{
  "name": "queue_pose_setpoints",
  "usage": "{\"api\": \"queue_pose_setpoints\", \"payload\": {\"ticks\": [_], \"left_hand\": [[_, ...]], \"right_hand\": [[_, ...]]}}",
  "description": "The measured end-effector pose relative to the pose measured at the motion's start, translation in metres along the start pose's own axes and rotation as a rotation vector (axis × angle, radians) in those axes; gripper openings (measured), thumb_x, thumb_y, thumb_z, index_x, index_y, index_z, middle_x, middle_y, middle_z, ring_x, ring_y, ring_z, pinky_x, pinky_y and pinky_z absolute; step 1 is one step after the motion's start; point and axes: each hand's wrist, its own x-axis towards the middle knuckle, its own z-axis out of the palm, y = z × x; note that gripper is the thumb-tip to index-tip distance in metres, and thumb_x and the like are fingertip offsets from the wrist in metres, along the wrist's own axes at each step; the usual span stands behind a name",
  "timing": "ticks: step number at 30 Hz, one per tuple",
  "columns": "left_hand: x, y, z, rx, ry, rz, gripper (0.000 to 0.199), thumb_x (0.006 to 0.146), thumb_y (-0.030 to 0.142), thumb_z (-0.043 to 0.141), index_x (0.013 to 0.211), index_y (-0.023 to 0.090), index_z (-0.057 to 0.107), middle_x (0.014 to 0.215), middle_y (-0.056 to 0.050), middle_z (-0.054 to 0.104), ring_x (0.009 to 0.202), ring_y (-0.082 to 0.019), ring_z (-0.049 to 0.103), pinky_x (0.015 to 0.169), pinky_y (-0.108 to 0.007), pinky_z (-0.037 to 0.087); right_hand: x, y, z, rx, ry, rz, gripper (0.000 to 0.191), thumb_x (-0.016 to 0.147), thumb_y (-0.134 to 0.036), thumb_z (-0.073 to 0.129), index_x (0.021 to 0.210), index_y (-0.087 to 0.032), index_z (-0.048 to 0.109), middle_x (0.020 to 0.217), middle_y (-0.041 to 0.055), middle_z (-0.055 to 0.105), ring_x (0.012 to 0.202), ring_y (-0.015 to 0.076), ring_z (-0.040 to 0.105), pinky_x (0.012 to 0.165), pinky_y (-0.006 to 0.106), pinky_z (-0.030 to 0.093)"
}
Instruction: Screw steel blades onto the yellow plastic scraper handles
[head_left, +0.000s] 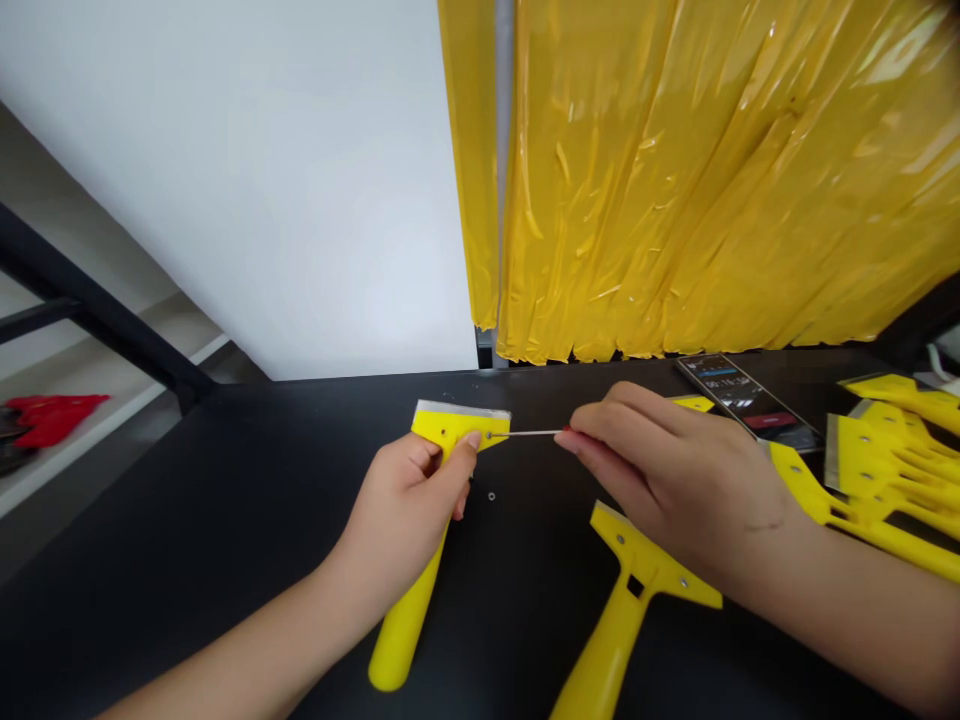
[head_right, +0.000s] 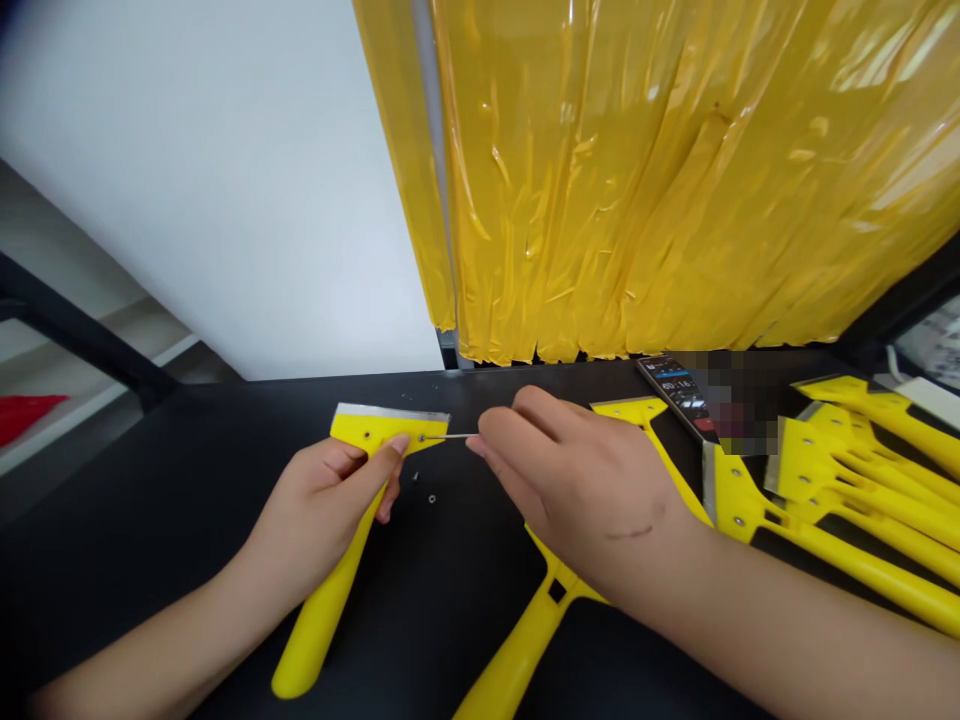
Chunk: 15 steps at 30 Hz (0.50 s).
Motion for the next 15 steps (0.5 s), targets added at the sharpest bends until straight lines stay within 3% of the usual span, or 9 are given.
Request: {"api": "queue_pose_setpoints", "payload": {"ticks": [3,6,9,15], "left_hand": [[0.001,0.0,0.0002,-0.003,0.002,-0.004,0.054,0.097,0.052,0.061,0.052,0.022,0.062,0.05,-0.001,0.061,0.055,-0.017,0.055,0.055,-0.029,0.036],[0.003,0.0004,0.0004,-0.006,0.006,-0.005,0.055,0.098,0.051,0.06,0.05,0.023,0.06,0.049,0.0,0.058,0.053,-0.017,0.053,0.056,-0.029,0.037],[0.0038,0.0014,0.0004,-0.007,0.011,-0.002,0.055,0.097,0.05,0.061,0.049,0.023,0.059,0.048,0.0,0.058,0.054,-0.017,0.054,0.057,-0.03,0.037],[0.0032,0.0021,0.0004,-0.004,0.01,0.0,0.056,0.097,0.05,0.061,0.048,0.023,0.058,0.049,-0.001,0.059,0.055,-0.018,0.055,0.056,-0.029,0.036]], "right_hand": [[0.0005,0.0011,0.0036,-0.046,0.071,-0.098,0.01,0.105,-0.027,0.058,0.112,-0.02,0.061,0.09,0.0033,0.068,0.073,0.0193,0.065,0.062,0.032,0.043],[0.0016,0.0023,0.0047,-0.025,-0.011,-0.171,0.01,0.105,-0.018,0.053,0.114,-0.015,0.056,0.092,0.0065,0.066,0.076,0.0214,0.064,0.065,0.034,0.045],[0.0027,0.0023,0.0025,-0.043,-0.084,-0.122,0.006,0.106,-0.022,0.049,0.106,-0.019,0.054,0.085,0.0026,0.063,0.065,0.02,0.061,0.056,0.034,0.039],[0.0024,-0.0012,-0.0023,0.031,-0.152,-0.075,0.007,0.107,-0.022,0.046,0.104,-0.021,0.052,0.079,0.0003,0.064,0.058,0.0185,0.061,0.053,0.032,0.036]]}}
